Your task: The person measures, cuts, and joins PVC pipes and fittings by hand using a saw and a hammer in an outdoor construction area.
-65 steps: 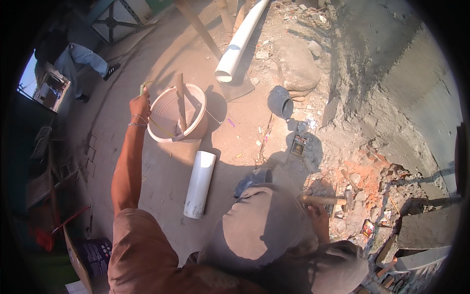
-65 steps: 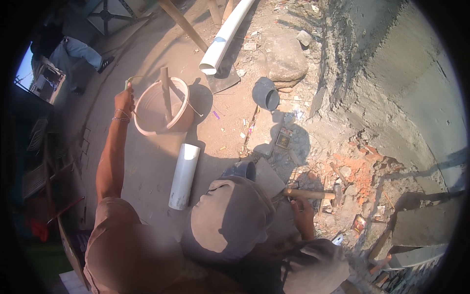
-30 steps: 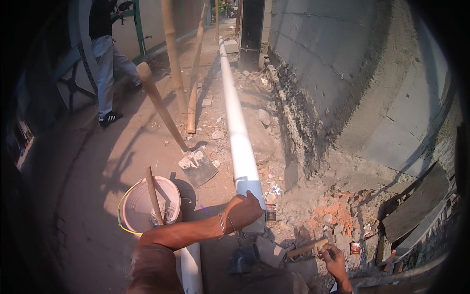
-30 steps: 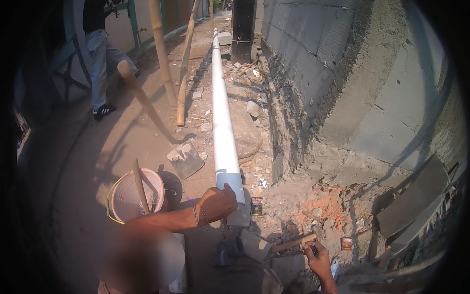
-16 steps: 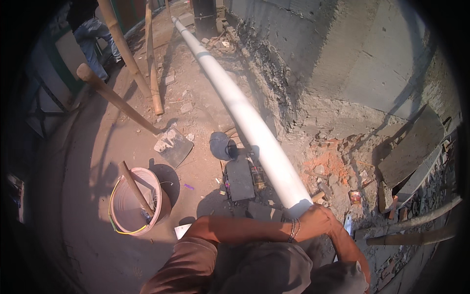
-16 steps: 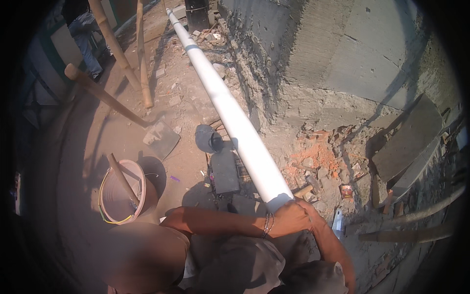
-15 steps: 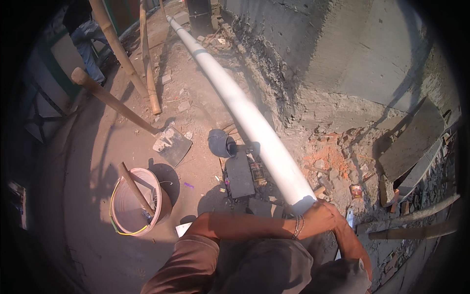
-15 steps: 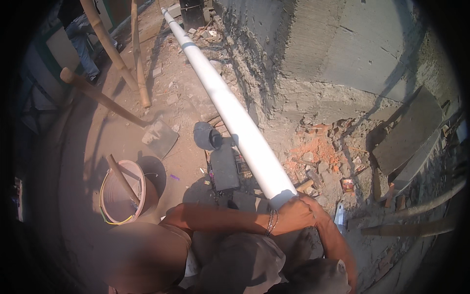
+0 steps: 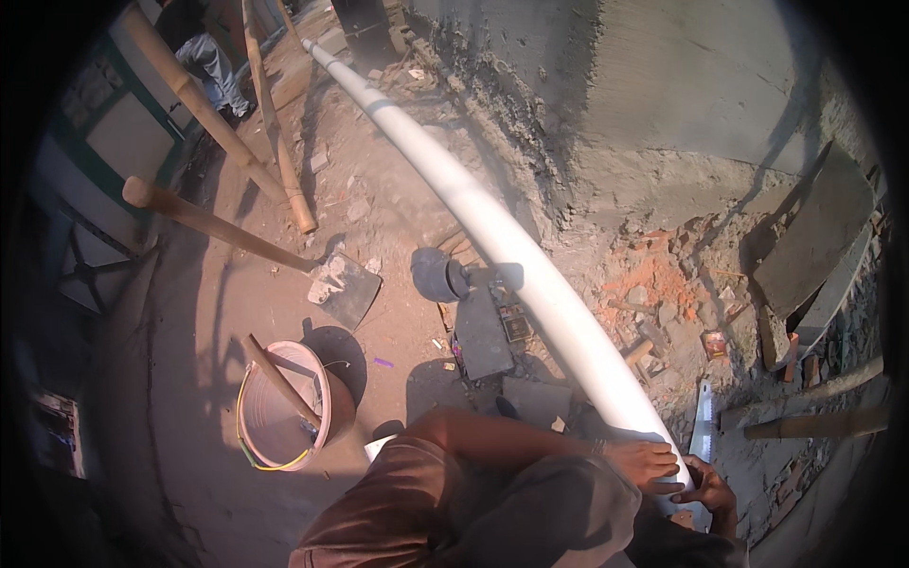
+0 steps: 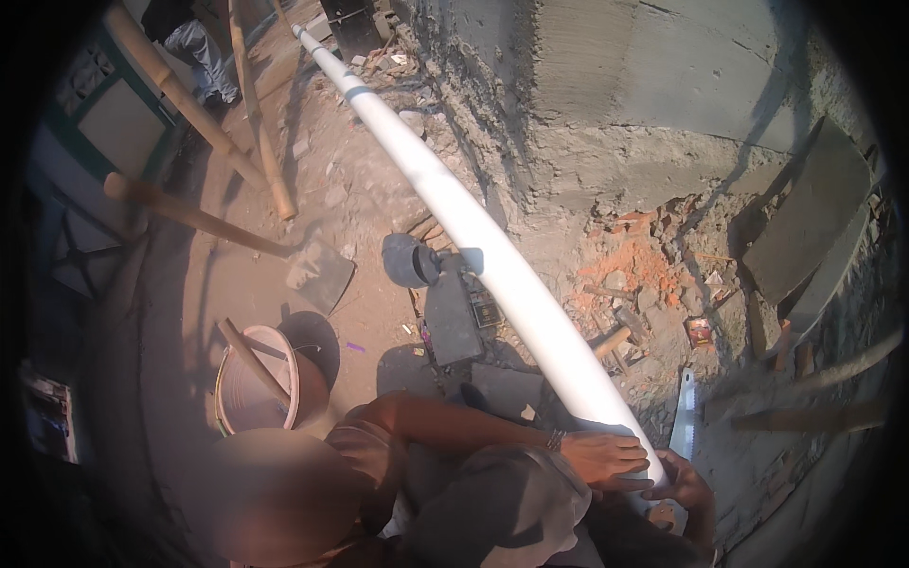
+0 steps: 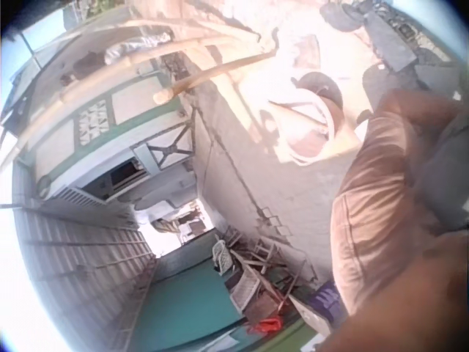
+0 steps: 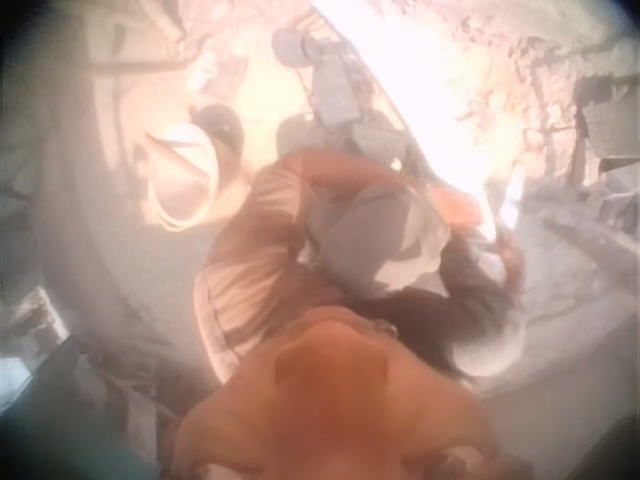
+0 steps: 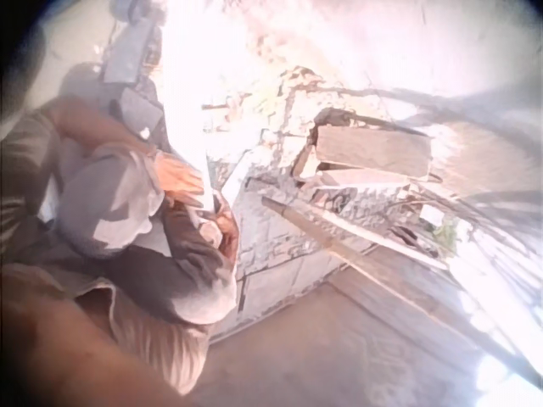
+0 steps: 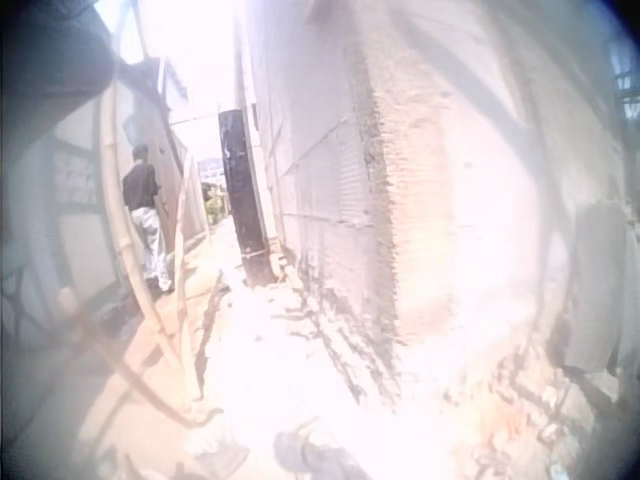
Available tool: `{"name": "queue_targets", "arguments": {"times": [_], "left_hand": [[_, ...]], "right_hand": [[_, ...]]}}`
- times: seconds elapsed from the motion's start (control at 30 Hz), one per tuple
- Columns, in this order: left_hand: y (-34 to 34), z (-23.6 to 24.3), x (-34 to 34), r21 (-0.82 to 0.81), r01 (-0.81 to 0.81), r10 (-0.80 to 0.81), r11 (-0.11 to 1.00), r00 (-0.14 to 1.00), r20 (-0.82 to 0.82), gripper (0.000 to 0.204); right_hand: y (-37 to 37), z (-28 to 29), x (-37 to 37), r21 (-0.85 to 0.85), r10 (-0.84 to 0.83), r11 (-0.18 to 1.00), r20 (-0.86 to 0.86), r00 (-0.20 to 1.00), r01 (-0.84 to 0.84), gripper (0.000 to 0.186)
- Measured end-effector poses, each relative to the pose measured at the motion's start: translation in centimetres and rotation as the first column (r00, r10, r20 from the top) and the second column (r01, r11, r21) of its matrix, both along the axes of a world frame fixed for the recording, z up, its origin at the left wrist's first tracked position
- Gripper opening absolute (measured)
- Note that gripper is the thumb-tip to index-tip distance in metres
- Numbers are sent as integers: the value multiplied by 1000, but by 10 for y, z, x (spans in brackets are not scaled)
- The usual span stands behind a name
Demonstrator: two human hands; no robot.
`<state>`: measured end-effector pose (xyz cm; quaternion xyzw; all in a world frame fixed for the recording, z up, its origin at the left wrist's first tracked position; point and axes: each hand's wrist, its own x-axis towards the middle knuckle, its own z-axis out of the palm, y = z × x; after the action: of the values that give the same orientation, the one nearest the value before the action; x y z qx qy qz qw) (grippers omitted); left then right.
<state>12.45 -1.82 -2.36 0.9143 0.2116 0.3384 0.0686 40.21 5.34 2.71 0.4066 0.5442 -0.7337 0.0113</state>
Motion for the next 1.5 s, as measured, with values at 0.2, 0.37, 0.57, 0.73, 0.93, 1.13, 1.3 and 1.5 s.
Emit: {"name": "queue_targets", "arguments": {"times": [0.2, 0.37, 0.57, 0.73, 0.93, 1.13, 1.3, 1.5], "left_hand": [[31, 3, -62, 136, -223, 245, 965, 953, -179, 93], [19, 22, -80, 103, -380, 383, 919, 802, -458, 99], [15, -18, 1, 130, -356, 376, 925, 817, -438, 89], [44, 19, 6, 61, -229, 207, 972, 696, -688, 102], [48, 14, 9, -70, -264, 190, 962, 831, -523, 89], [72, 28, -34, -179, -321, 147, 930, 772, -619, 91], [94, 36, -135, -88, -374, 219, 923, 700, -680, 85], [104, 44, -154, -46, -427, 250, 903, 610, -752, 80]], "right_hand": [[-39, 14, 87, 86, -179, 984, 357, 917, 158, 83], [-52, -17, 110, 106, -300, 954, 357, 885, 281, 83], [-77, -38, 173, 201, -492, 870, 285, 823, 451, 84], [-135, -49, 272, 333, -617, 765, 132, 776, 552, 84], [-74, -39, 252, 265, -835, 515, -62, 547, 815, 47], [-110, -99, 277, 689, -785, 572, 302, 541, 445, 36], [-165, -104, 267, 908, -606, 415, 322, 727, -56, 42], [-172, -75, 197, 803, -357, 594, 203, 912, 53, 43]]}}
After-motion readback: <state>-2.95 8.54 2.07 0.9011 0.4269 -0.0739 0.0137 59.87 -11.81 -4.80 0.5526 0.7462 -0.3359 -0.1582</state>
